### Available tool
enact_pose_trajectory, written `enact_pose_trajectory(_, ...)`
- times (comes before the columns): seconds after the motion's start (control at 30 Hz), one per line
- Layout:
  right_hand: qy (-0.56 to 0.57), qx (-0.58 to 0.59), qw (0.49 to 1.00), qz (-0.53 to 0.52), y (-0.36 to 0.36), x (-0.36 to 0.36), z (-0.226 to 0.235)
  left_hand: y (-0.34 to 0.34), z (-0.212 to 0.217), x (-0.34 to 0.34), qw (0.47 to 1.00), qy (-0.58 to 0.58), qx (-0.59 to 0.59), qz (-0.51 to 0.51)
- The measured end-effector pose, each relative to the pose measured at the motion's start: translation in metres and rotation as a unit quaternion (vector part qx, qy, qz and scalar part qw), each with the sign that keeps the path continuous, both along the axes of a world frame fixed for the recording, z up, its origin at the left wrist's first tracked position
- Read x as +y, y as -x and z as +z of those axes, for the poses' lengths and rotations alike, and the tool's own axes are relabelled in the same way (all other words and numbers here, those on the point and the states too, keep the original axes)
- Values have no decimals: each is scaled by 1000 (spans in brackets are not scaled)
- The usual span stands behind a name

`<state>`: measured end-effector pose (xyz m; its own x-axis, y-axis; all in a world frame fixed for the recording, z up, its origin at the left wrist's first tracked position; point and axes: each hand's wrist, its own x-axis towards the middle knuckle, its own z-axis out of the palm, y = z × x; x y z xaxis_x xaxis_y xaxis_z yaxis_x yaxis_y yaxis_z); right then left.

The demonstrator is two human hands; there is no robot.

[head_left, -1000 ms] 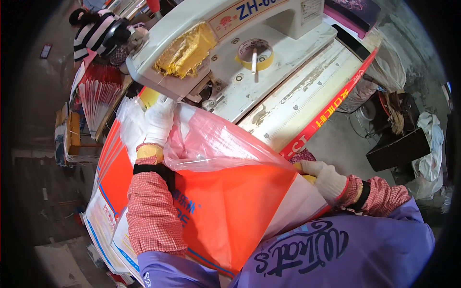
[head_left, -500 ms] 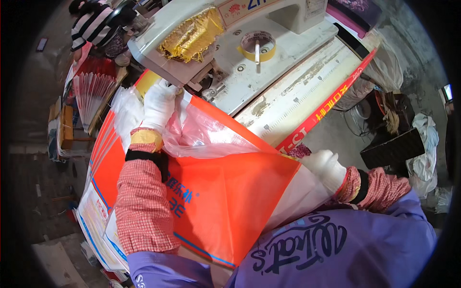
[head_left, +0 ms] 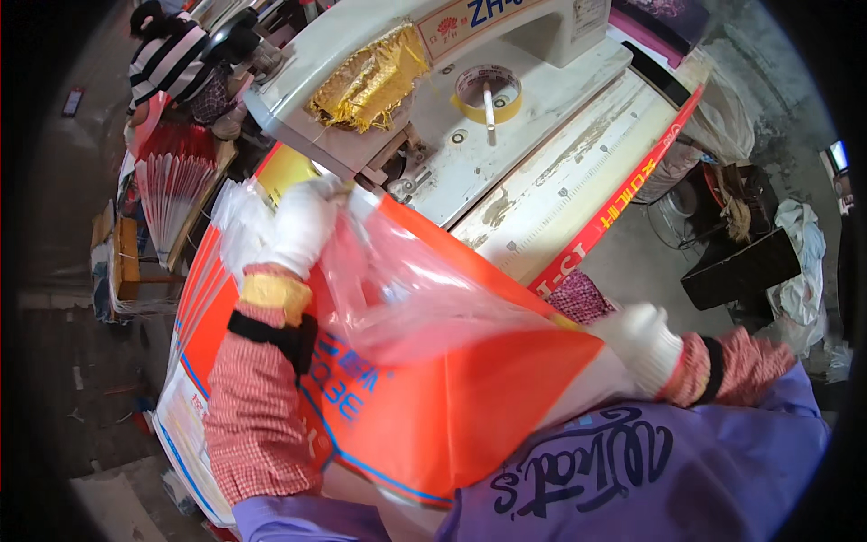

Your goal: Manually aligning and stacking large fertilizer bags next to an industrial sewing/sealing machine.

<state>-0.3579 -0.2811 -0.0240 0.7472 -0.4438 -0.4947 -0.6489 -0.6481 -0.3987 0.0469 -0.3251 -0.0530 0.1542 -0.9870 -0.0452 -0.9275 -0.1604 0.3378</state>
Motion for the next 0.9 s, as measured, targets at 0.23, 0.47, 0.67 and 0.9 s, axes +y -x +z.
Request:
enact_pose_trajectory(0.23,121,-279,951,59,-147,-55,-51,-66,75,-61,947,45,-315,47)
enact_pose_trajectory(0.47,145,-232,962,-20,-195,-77,-49,-41,94,-24,926,92,-354,-94)
enact_pose_trajectory(0.67,-57,-230,934,268,-215,-146,-54,96,129,38,925,-47,-289,-242)
enact_pose_trajectory(0.9,-141,-289,921,222,-219,-163,-76,218,145,14,877,-143,-258,-378)
